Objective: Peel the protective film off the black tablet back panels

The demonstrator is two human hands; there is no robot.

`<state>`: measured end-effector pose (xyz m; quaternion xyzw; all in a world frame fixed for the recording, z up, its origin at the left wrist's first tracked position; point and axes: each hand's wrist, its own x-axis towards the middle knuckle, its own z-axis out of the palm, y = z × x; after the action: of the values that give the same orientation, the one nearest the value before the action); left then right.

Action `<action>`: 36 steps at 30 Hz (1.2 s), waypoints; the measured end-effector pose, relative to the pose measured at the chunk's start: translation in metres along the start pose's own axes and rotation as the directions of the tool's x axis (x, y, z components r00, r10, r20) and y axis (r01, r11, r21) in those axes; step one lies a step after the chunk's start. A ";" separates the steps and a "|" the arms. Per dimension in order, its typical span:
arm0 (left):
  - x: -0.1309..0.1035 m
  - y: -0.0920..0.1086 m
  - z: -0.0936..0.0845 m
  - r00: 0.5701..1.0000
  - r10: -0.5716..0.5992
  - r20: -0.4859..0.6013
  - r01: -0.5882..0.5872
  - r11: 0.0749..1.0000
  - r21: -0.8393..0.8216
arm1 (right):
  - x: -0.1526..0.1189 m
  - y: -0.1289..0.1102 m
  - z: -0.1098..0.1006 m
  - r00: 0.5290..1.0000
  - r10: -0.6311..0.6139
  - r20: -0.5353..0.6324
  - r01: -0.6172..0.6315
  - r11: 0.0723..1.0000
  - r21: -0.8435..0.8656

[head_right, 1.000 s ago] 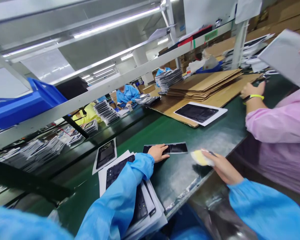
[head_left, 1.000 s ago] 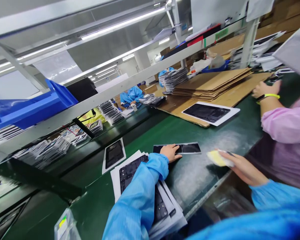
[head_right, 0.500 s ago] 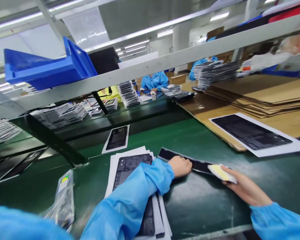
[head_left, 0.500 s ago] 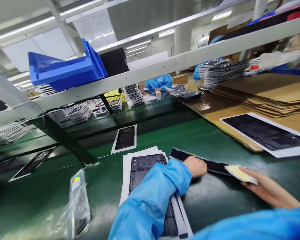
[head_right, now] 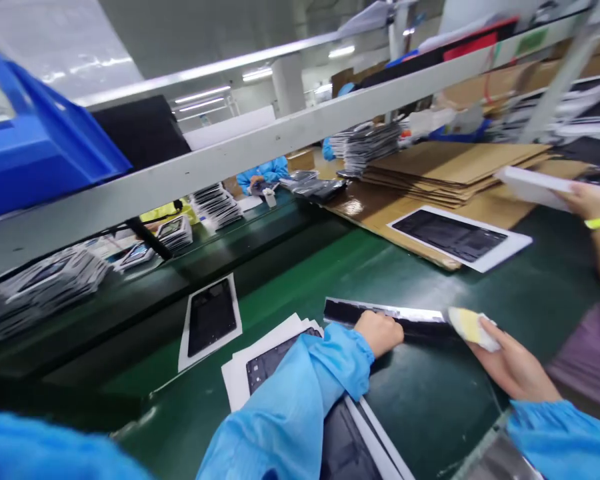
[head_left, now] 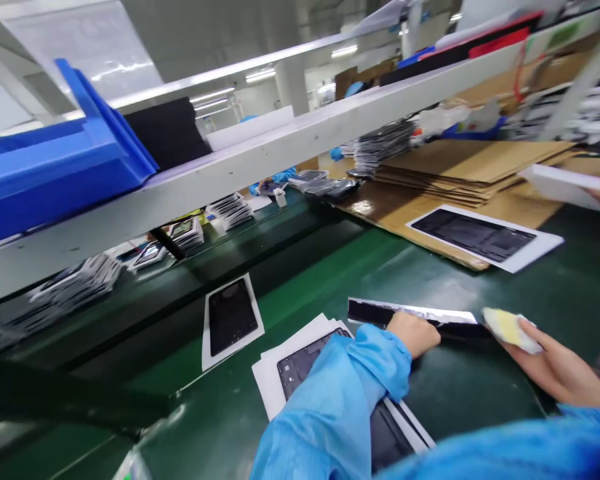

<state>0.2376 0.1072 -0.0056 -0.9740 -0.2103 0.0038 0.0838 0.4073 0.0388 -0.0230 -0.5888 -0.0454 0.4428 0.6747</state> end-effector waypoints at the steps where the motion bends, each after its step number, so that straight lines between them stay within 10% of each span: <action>1: -0.001 0.000 0.000 1.000 0.009 0.009 -0.009 1.000 -0.005 | -0.003 0.000 0.002 1.000 -0.019 -0.014 0.019 0.999 0.037; 13: -0.004 0.000 -0.007 0.987 0.058 -0.152 -0.058 0.998 0.005 | -0.052 -0.011 -0.023 0.987 0.162 0.008 -0.162 0.982 0.098; 19: -0.015 0.003 -0.007 0.972 0.082 -0.221 -0.072 0.996 0.053 | -0.026 -0.013 -0.015 0.952 0.281 0.122 -0.284 0.959 0.014; 28: -0.024 -0.010 -0.009 0.948 -0.254 -0.189 0.277 0.955 0.105 | -0.010 0.010 0.007 0.908 0.325 0.266 -0.316 0.946 -0.078; 36: -0.014 -0.012 -0.005 0.978 -0.153 -0.143 0.170 0.978 0.120 | 0.013 0.024 0.030 0.898 0.255 0.359 -0.263 0.964 -0.026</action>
<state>0.2202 0.1109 0.0009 -0.9441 -0.2822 -0.0542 0.1616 0.3849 0.0679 -0.0400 -0.4909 -0.0842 0.6292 0.5967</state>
